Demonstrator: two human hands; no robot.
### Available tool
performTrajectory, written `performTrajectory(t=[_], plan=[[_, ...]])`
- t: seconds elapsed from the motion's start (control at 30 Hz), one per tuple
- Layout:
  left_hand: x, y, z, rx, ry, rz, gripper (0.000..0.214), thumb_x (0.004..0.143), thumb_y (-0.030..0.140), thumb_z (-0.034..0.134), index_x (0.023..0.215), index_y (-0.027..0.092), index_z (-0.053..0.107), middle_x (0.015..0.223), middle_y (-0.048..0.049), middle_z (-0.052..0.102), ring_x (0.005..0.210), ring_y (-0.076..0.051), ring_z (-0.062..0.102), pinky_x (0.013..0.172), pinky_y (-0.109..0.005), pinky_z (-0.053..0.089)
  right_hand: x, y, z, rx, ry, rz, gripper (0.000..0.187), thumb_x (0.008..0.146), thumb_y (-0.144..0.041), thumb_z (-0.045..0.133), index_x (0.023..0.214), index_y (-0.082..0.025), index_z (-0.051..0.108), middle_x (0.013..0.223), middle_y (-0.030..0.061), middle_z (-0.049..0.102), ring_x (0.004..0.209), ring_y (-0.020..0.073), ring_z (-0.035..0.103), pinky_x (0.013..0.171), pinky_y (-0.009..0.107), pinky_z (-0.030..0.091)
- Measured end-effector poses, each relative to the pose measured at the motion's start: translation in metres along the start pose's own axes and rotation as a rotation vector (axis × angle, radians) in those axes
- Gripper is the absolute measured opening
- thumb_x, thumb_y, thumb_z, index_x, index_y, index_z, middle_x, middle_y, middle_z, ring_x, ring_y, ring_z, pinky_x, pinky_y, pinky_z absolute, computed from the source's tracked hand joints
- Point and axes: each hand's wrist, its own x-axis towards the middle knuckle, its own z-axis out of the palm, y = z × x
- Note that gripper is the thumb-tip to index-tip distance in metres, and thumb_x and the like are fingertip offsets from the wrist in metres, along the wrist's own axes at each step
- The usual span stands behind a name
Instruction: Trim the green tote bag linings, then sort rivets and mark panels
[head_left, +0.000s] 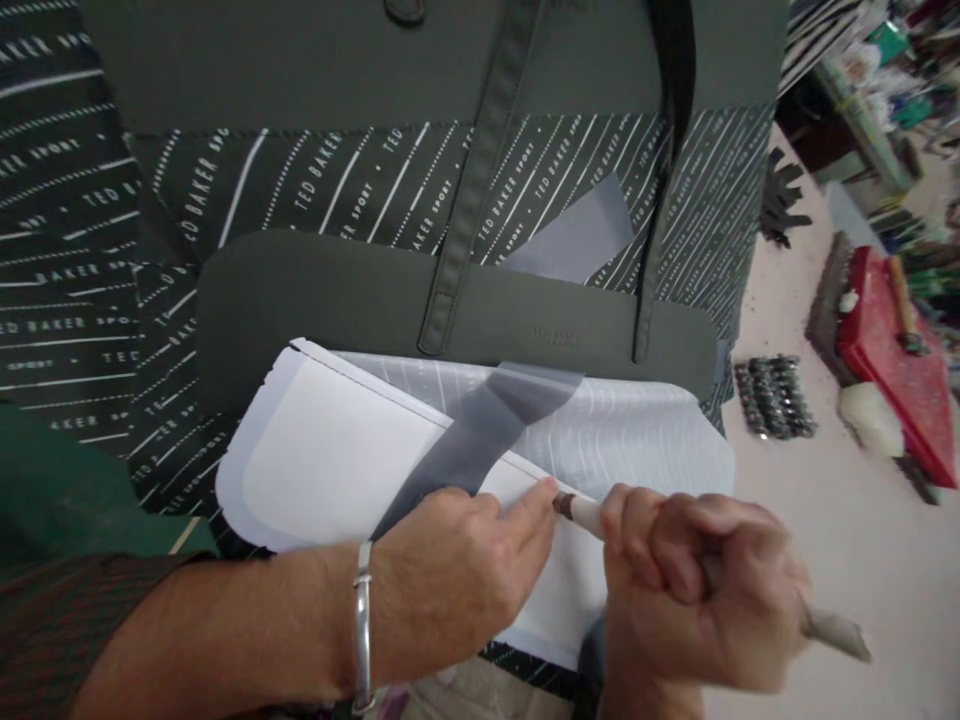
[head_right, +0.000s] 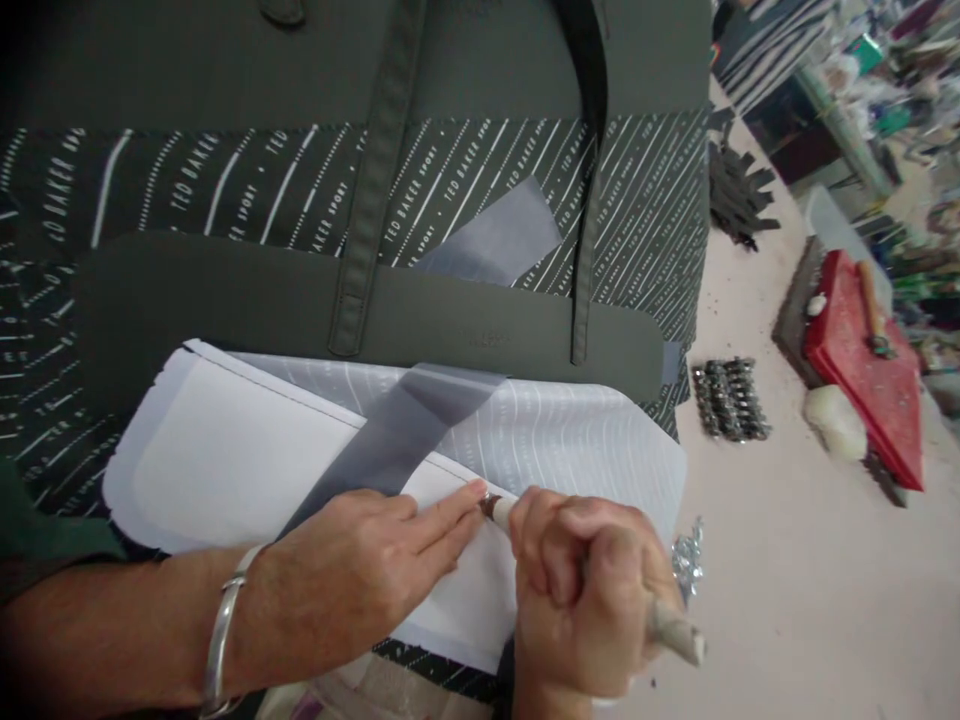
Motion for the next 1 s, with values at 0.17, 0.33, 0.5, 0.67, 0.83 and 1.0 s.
performTrajectory(t=[0.17, 0.33, 0.5, 0.67, 0.83, 1.0], plan=[[0.001, -0.002, -0.001, -0.066, -0.012, -0.029, 0.032, 0.096, 0.017, 0.038, 0.124, 0.014, 0.055, 0.124, -0.0132, 0.062, 0.070, -0.016, 0.065, 0.054, -0.029, 0.052, -0.004, 0.000, 0.013, -0.306, -0.107, -0.068, 0.020, 0.083, -0.027, 0.064, 0.064, -0.020, 0.067, 0.044, -0.0065, 0.041, 0.037, 0.0096, 0.041, 0.038, 0.025, 0.034], [0.003, -0.002, 0.001, -0.087, -0.008, -0.046, 0.024, 0.091, 0.012, 0.046, 0.113, 0.013, 0.056, 0.102, -0.0073, 0.062, 0.069, -0.021, 0.064, 0.052, -0.035, 0.054, 0.014, 0.003, 0.017, -0.421, -0.314, -0.037, 0.026, 0.089, -0.035, 0.060, 0.071, -0.018, 0.069, 0.044, -0.0075, 0.042, 0.036, 0.0075, 0.038, 0.036, 0.022, 0.031], [0.003, -0.003, 0.004, -0.030, 0.054, -0.015, 0.020, 0.087, 0.012, 0.051, 0.106, 0.011, 0.059, 0.100, -0.0094, 0.065, 0.066, -0.019, 0.065, 0.049, -0.033, 0.051, 0.026, 0.001, 0.038, -0.553, -0.461, -0.058, 0.031, 0.091, -0.039, 0.058, 0.071, -0.017, 0.068, 0.046, -0.0076, 0.044, 0.040, 0.0068, 0.038, 0.039, 0.021, 0.030], [0.003, -0.005, 0.012, -0.022, 0.016, 0.020, 0.012, 0.084, 0.007, 0.054, 0.085, 0.011, 0.065, 0.076, -0.0082, 0.070, 0.062, -0.021, 0.065, 0.045, -0.032, 0.046, 0.014, 0.007, 0.059, -0.797, -0.632, -0.210, 0.033, 0.094, -0.034, 0.053, 0.069, -0.018, 0.067, 0.052, -0.0051, 0.053, 0.047, 0.0074, 0.046, 0.047, 0.022, 0.036], [0.005, -0.005, 0.018, -0.056, -0.044, 0.021, 0.017, 0.081, 0.003, 0.056, 0.072, 0.014, 0.066, 0.065, -0.0055, 0.069, 0.059, -0.020, 0.064, 0.045, -0.032, 0.046, 0.009, 0.012, 0.053, -0.934, -0.675, -0.363, 0.033, 0.096, -0.033, 0.048, 0.072, -0.018, 0.066, 0.058, -0.0031, 0.058, 0.050, 0.0087, 0.051, 0.051, 0.023, 0.037], [0.010, 0.010, 0.021, -0.063, 0.073, 0.046, 0.015, 0.086, 0.011, 0.055, 0.095, 0.012, 0.066, 0.087, -0.0097, 0.071, 0.069, -0.022, 0.066, 0.053, -0.035, 0.050, 0.012, 0.008, 0.016, -0.954, -0.532, -0.253, 0.027, 0.091, -0.030, 0.056, 0.068, -0.018, 0.062, 0.054, -0.0053, 0.052, 0.047, 0.0078, 0.045, 0.048, 0.023, 0.035]])
